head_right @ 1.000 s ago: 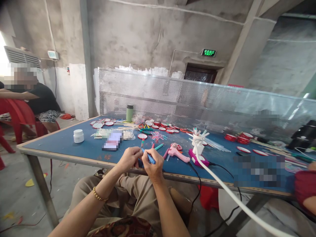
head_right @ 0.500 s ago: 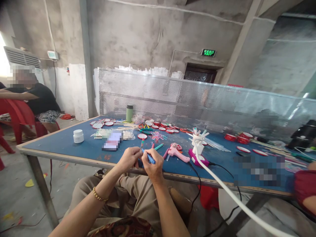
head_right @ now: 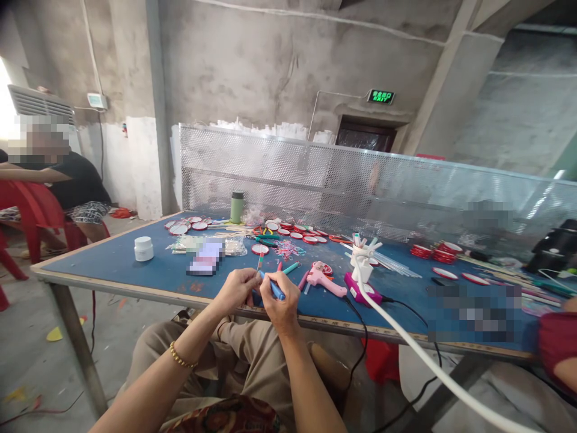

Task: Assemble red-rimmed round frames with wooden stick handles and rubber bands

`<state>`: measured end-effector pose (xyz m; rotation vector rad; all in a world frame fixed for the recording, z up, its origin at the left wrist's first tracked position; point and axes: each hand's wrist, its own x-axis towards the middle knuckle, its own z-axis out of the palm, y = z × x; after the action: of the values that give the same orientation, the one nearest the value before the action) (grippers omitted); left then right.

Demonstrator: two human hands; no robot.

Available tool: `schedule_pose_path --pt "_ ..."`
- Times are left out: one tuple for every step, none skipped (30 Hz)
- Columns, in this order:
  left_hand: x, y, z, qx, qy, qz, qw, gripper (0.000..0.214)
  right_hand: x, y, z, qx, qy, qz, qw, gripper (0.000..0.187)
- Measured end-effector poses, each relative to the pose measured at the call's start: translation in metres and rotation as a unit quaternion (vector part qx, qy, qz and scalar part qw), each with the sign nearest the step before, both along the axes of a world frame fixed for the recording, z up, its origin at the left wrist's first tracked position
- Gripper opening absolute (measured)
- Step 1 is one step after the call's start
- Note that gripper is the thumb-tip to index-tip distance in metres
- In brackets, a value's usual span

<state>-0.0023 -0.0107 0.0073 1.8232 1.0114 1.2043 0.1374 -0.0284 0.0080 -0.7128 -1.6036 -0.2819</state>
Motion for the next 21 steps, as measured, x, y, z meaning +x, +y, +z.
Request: schedule_pose_path --pt "0.0000 -0.0001 0.0001 0.000 0.000 0.000 1.000 0.030 0.0001 0.0004 -0.0004 0.000 0.000 0.000 1.000 0.013" --pt "0.0000 -0.0002 0.0002 -0.001 0.000 0.000 1.000 0.030 0.0002 0.0007 -0.0009 0.000 -0.001 -0.001 1.000 0.013" --pt "0.0000 -0.0002 0.0003 -0.001 0.000 -0.001 1.000 0.030 0.0003 0.0010 -0.0013 0.000 -0.001 -0.001 1.000 0.013" --pt "0.0001 -0.0002 0.0003 -0.001 0.000 0.000 1.000 0.030 0.0005 0.0013 -0.0017 0.000 0.000 -0.002 1.000 0.013" --pt "0.0002 -0.0002 0.0003 -0.001 0.000 0.000 1.000 0.030 0.0007 0.0015 -0.0021 0.001 0.001 -0.003 1.000 0.013" --pt "0.0002 -0.0001 0.0002 -0.001 0.000 0.000 1.000 0.030 0.0008 0.0017 -0.0024 0.002 0.003 -0.003 1.000 0.013" --pt "0.0003 -0.0001 0.0001 -0.001 0.001 0.000 1.000 0.030 0.0010 0.0019 -0.0027 0.003 0.004 -0.004 1.000 0.013" --pt "0.0004 -0.0001 0.0001 -0.002 0.001 0.000 1.000 0.030 0.0011 0.0020 -0.0028 0.002 0.005 -0.003 1.000 0.013" --pt "0.0004 0.0000 0.0001 -0.002 0.001 0.000 1.000 0.030 0.0012 0.0021 -0.0029 0.002 0.005 -0.002 1.000 0.012" --pt "0.0004 0.0000 0.0001 -0.002 0.001 0.000 1.000 0.030 0.0012 0.0021 -0.0029 0.000 0.003 -0.001 1.000 0.012" --pt "0.0005 -0.0001 0.0003 -0.002 0.001 0.000 1.000 0.030 0.0012 0.0020 -0.0028 -0.001 0.002 0.000 1.000 0.012" --pt "0.0005 -0.0001 0.0005 -0.001 0.001 0.001 1.000 0.030 0.0012 0.0018 -0.0027 -0.002 0.001 0.001 1.000 0.012" --pt "0.0005 -0.0001 0.0008 -0.001 0.001 0.002 1.000 0.030 0.0012 0.0016 -0.0026 -0.002 0.000 0.001 1.000 0.013" --pt "0.0005 -0.0001 0.0010 0.000 0.001 0.002 1.000 0.030 0.0011 0.0013 -0.0025 -0.002 0.001 0.001 1.000 0.013" --pt "0.0005 -0.0001 0.0013 0.001 0.001 0.002 1.000 0.030 0.0011 0.0011 -0.0024 -0.002 0.002 -0.001 1.000 0.014" --pt "0.0005 -0.0001 0.0014 0.001 0.001 0.001 1.000 0.029 0.0011 0.0010 -0.0024 -0.002 0.003 -0.001 1.000 0.014" --pt "0.0005 0.0001 0.0015 0.002 0.001 0.000 1.000 0.029 0.0012 0.0010 -0.0024 -0.001 0.003 -0.002 1.000 0.014" --pt "0.0006 0.0002 0.0014 0.002 0.001 0.000 1.000 0.029 0.0012 0.0011 -0.0024 0.000 0.002 -0.002 1.000 0.013" --pt "0.0006 0.0004 0.0013 0.003 0.001 -0.001 1.000 0.029 0.0013 0.0013 -0.0024 0.000 0.001 -0.002 1.000 0.013" --pt "0.0007 0.0005 0.0012 0.004 0.000 0.000 1.000 0.029 0.0013 0.0015 -0.0024 0.001 0.000 -0.001 1.000 0.013" --pt "0.0007 0.0005 0.0010 0.004 0.000 0.000 1.000 0.029 0.0013 0.0016 -0.0023 0.001 -0.001 -0.001 1.000 0.013"
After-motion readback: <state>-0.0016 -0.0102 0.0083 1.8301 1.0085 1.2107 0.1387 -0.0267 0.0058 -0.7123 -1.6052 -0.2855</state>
